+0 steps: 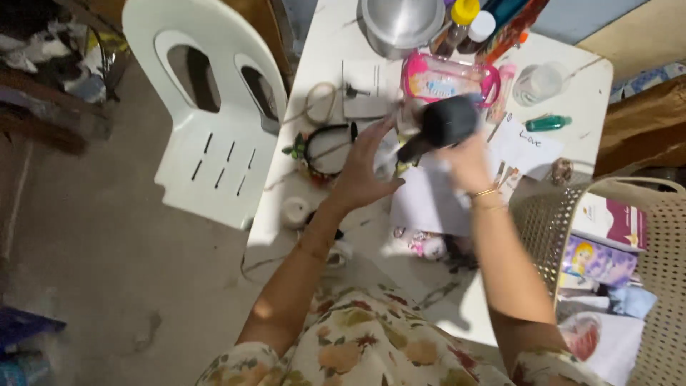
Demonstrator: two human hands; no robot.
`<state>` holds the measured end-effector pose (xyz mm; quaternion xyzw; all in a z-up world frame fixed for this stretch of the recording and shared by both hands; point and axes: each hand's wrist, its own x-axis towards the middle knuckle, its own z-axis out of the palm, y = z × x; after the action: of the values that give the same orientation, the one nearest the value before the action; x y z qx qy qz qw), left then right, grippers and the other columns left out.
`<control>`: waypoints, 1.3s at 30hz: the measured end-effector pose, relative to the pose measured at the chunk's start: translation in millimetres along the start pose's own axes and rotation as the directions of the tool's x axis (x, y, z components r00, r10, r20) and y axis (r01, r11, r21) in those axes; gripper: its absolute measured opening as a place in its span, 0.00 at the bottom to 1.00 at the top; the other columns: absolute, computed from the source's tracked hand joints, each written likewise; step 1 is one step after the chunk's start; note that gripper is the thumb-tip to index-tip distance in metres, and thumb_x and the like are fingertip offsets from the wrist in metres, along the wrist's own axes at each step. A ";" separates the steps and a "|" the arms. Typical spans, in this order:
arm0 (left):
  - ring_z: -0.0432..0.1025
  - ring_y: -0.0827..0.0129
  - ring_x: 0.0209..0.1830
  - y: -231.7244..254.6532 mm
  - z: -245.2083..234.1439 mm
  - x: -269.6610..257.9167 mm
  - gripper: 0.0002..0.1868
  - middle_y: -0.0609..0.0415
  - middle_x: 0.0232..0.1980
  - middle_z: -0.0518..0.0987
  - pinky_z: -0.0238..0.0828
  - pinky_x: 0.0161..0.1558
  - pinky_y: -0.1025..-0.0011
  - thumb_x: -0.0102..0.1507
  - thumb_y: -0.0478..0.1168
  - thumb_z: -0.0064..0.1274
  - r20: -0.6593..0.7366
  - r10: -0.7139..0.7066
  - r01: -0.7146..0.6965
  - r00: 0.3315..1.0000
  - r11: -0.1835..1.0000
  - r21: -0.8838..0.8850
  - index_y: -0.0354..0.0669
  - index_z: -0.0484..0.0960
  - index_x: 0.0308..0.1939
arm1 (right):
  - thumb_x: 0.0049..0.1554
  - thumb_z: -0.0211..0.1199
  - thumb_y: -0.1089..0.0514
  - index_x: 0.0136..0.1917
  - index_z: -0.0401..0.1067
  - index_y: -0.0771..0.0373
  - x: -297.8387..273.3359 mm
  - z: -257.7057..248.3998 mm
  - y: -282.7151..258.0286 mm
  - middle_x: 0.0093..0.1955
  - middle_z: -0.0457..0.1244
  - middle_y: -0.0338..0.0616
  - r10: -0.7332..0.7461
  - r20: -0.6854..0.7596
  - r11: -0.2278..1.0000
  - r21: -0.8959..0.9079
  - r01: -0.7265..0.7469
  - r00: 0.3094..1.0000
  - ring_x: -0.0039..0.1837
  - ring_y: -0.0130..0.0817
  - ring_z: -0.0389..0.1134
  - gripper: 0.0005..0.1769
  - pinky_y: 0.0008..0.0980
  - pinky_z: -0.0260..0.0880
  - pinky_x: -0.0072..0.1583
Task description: Organize various household items and personal belongings from a table into a basket.
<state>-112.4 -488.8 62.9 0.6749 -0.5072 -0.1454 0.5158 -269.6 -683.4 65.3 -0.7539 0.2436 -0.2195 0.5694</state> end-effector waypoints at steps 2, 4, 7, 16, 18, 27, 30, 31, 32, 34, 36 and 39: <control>0.65 0.47 0.68 -32.0 14.9 -20.8 0.43 0.40 0.68 0.70 0.61 0.68 0.58 0.53 0.45 0.70 0.071 -0.144 0.150 0.987 0.985 -0.087 0.38 0.67 0.68 | 0.48 0.73 0.64 0.60 0.73 0.64 -20.4 53.1 -13.6 0.56 0.69 0.42 0.116 0.076 0.993 0.011 -0.117 0.990 0.56 0.29 0.69 0.26 0.32 0.72 0.60; 0.72 0.51 0.61 -52.1 15.4 -44.6 0.40 0.42 0.61 0.76 0.68 0.62 0.61 0.53 0.48 0.69 0.154 -0.275 0.299 0.949 0.941 -0.161 0.37 0.71 0.64 | 0.44 0.78 0.62 0.58 0.70 0.64 -30.1 87.8 -19.3 0.55 0.68 0.44 0.227 0.153 0.973 0.016 -0.232 0.962 0.55 0.27 0.66 0.30 0.33 0.72 0.57; 0.80 0.62 0.42 -75.0 -12.1 -84.4 0.22 0.48 0.43 0.87 0.76 0.45 0.66 0.54 0.43 0.68 0.132 -0.543 0.558 0.830 0.812 -0.171 0.37 0.86 0.49 | 0.55 0.69 0.55 0.63 0.68 0.60 -9.6 114.5 9.9 0.55 0.69 0.39 0.186 0.598 0.975 -0.017 -0.219 0.780 0.55 0.24 0.70 0.25 0.30 0.72 0.58; 0.69 0.71 0.19 -64.4 -108.9 -143.4 0.07 0.57 0.22 0.74 0.68 0.24 0.70 0.61 0.35 0.62 -0.139 -0.804 0.478 0.578 0.472 -0.741 0.38 0.79 0.32 | 0.60 0.64 0.55 0.51 0.81 0.62 126.5 218.0 160.4 0.53 0.71 0.52 0.006 0.335 0.702 -0.672 0.234 0.942 0.56 0.52 0.71 0.11 0.47 0.70 0.59; 0.67 0.71 0.17 -62.1 -118.4 -146.6 0.06 0.57 0.21 0.72 0.66 0.24 0.71 0.62 0.34 0.61 -0.102 -0.828 0.467 0.551 0.408 -0.784 0.40 0.78 0.34 | 0.52 0.63 0.62 0.51 0.82 0.58 145.5 245.8 184.0 0.56 0.71 0.44 -0.350 0.362 0.547 -0.670 0.502 0.864 0.61 0.52 0.69 0.14 0.46 0.69 0.60; 0.69 0.71 0.20 -77.1 -121.1 -150.9 0.06 0.57 0.22 0.73 0.68 0.27 0.70 0.61 0.35 0.61 0.022 -0.854 0.502 0.519 0.284 -0.817 0.40 0.78 0.36 | 0.54 0.67 0.52 0.57 0.76 0.64 146.3 211.4 159.0 0.52 0.69 0.49 -0.078 0.332 0.453 -0.828 0.330 0.940 0.56 0.43 0.70 0.20 0.38 0.71 0.59; 0.70 0.70 0.21 -95.0 -109.3 -138.5 0.10 0.57 0.24 0.75 0.69 0.28 0.69 0.62 0.35 0.64 0.016 -0.774 0.446 0.632 0.347 -0.825 0.40 0.76 0.36 | 0.65 0.63 0.65 0.58 0.76 0.69 123.6 154.5 167.2 0.48 0.65 0.50 -0.113 -0.034 0.966 -0.236 0.102 0.993 0.51 0.41 0.66 0.09 0.39 0.67 0.54; 0.70 0.70 0.21 -104.5 -100.3 -127.1 0.10 0.57 0.24 0.75 0.69 0.28 0.69 0.62 0.35 0.64 0.029 -0.768 0.451 0.640 0.344 -0.824 0.40 0.76 0.36 | 0.65 0.63 0.65 0.58 0.76 0.69 109.7 140.7 140.3 0.48 0.65 0.50 -0.111 -0.049 0.965 -0.244 0.096 0.993 0.51 0.41 0.66 0.09 0.39 0.67 0.54; 0.72 0.72 0.25 -113.6 -93.2 -118.1 0.09 0.58 0.29 0.77 0.70 0.31 0.71 0.61 0.34 0.65 0.035 -0.761 0.438 0.648 0.335 -0.834 0.39 0.78 0.39 | 0.66 0.60 0.65 0.58 0.75 0.71 91.8 130.4 114.4 0.48 0.66 0.50 0.107 -0.014 0.990 0.098 -0.105 0.994 0.50 0.39 0.67 0.09 0.38 0.69 0.54; 0.73 0.74 0.30 -113.3 -83.7 -95.8 0.10 0.59 0.33 0.80 0.72 0.34 0.72 0.60 0.34 0.66 0.069 -0.742 0.444 0.666 0.321 -0.837 0.39 0.81 0.42 | 0.67 0.56 0.66 0.58 0.73 0.73 55.5 114.3 75.9 0.47 0.66 0.51 0.297 0.057 0.857 0.424 -0.292 0.953 0.49 0.37 0.68 0.10 0.37 0.70 0.53; 0.75 0.65 0.26 -94.1 -75.9 -64.9 0.12 0.53 0.31 0.80 0.73 0.27 0.65 0.56 0.33 0.68 0.144 -0.726 0.585 0.672 0.401 -0.705 0.35 0.81 0.40 | 0.65 0.50 0.67 0.60 0.69 0.73 20.8 100.0 50.4 0.54 0.69 0.50 0.406 0.168 0.575 0.717 -0.394 0.898 0.55 0.41 0.75 0.13 0.39 0.78 0.60; 0.75 0.69 0.35 -96.5 -39.3 -43.8 0.15 0.56 0.39 0.81 0.75 0.35 0.68 0.56 0.31 0.69 0.236 -0.537 0.507 0.810 0.437 -0.743 0.37 0.82 0.45 | 0.66 0.48 0.66 0.65 0.67 0.73 -27.3 86.6 7.2 0.52 0.68 0.47 0.429 0.136 0.478 0.805 -0.352 0.893 0.55 0.41 0.73 0.16 0.41 0.75 0.62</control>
<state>-52.0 -435.1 -16.1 0.5077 -0.1500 -0.4895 0.6929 -239.2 -603.1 34.8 -0.3222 0.3038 -0.2020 0.8736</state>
